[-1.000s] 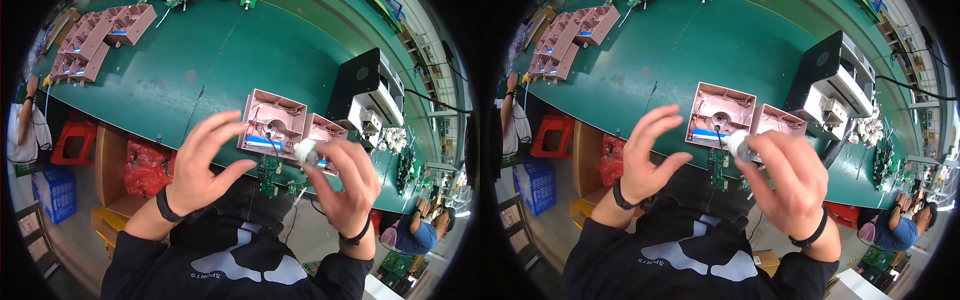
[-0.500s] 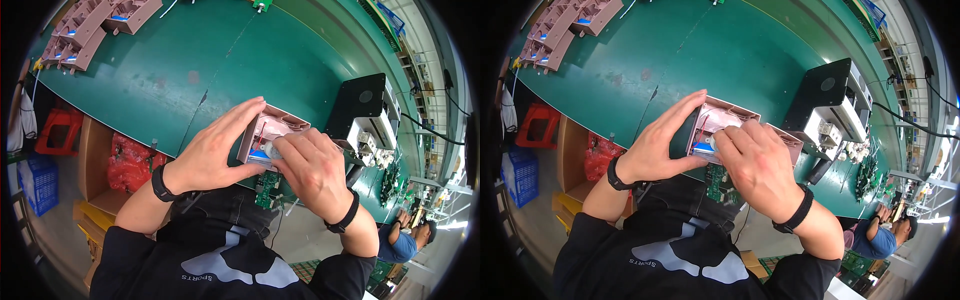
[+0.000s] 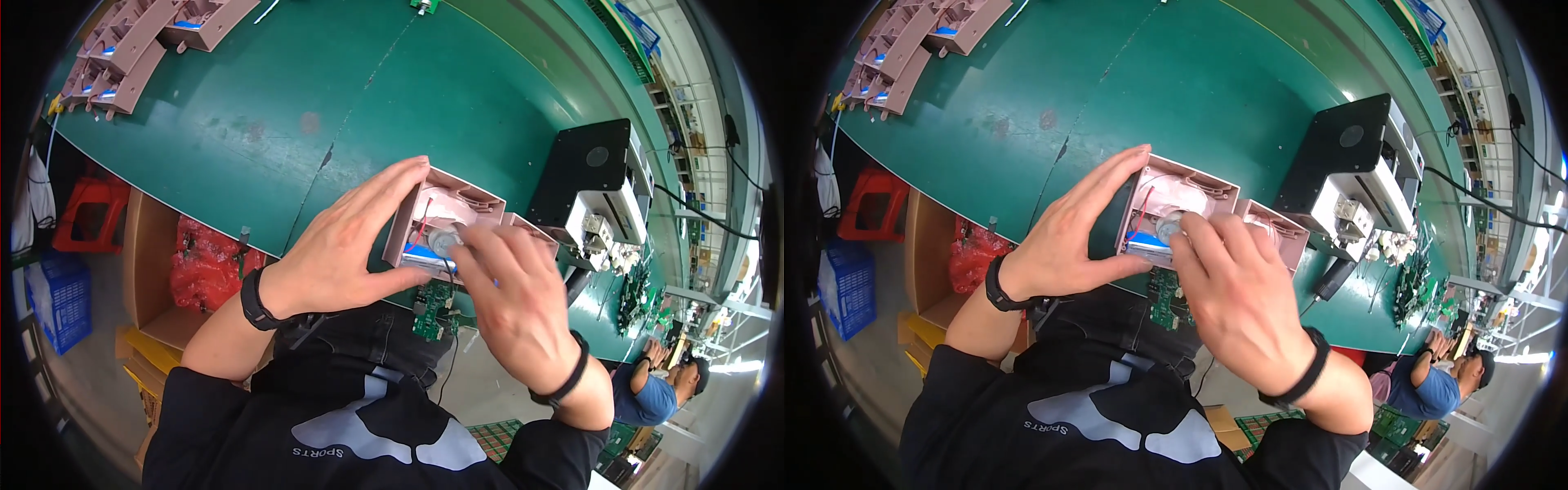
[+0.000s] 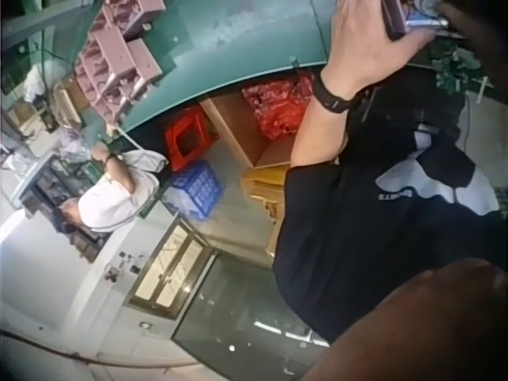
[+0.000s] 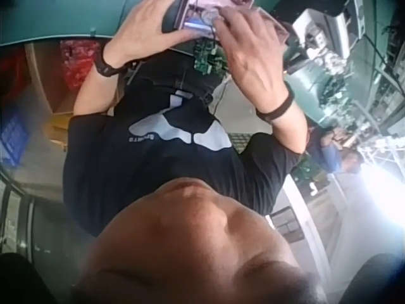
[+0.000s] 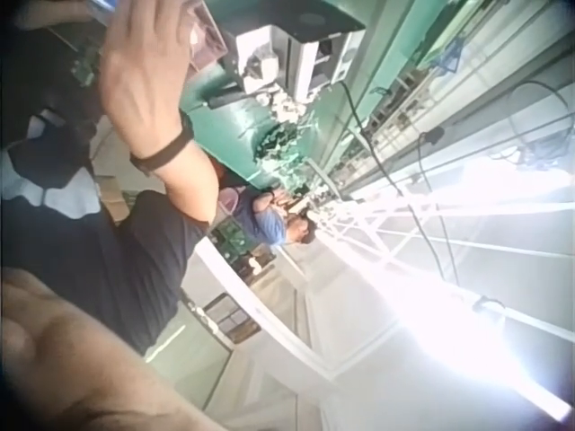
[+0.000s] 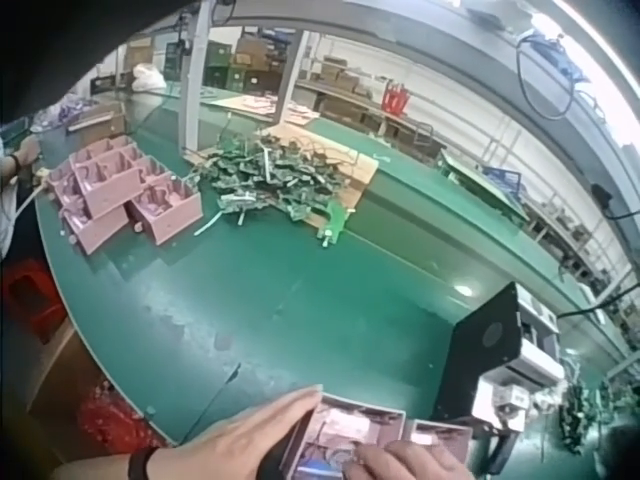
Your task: The person uses a power screwdriver on a pink plastic housing, places a circuit board inside, and connects a motor's wires to the board. They then press the motor into the housing and use the power screwdriver again to secure the components.
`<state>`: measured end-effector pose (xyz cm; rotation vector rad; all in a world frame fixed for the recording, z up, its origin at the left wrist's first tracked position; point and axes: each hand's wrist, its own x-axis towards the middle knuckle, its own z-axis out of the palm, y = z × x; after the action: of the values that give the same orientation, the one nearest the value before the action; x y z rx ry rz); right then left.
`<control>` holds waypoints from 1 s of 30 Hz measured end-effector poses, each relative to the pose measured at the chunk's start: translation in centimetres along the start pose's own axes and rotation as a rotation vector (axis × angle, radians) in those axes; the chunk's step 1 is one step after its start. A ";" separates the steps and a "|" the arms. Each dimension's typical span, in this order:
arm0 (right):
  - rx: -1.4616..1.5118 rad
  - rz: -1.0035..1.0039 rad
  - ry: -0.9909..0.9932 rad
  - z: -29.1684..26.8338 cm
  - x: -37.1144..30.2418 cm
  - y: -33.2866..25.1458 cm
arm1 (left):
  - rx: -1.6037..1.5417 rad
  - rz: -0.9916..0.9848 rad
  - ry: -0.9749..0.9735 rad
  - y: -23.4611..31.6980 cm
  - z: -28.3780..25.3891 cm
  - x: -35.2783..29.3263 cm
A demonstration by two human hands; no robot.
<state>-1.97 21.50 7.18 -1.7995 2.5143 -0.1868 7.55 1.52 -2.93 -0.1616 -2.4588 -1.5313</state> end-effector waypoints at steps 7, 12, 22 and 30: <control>0.011 0.027 0.097 -2.7 -1.6 0.1 | 0.022 -0.044 0.009 0.2 -0.7 1.4; 0.091 0.053 0.172 -2.0 -4.8 -1.6 | 0.168 0.143 -0.138 0.6 -1.2 6.7; 0.181 0.303 0.074 4.3 -5.5 -5.2 | 0.052 0.078 -0.337 -0.4 0.1 8.4; 0.293 0.228 0.092 4.9 -5.3 -3.9 | 0.085 0.101 -0.293 -0.5 0.2 8.2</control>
<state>3.99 24.91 2.59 -1.4165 2.5627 -0.6047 -0.50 1.22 -1.28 -0.5204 -2.6835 -1.4462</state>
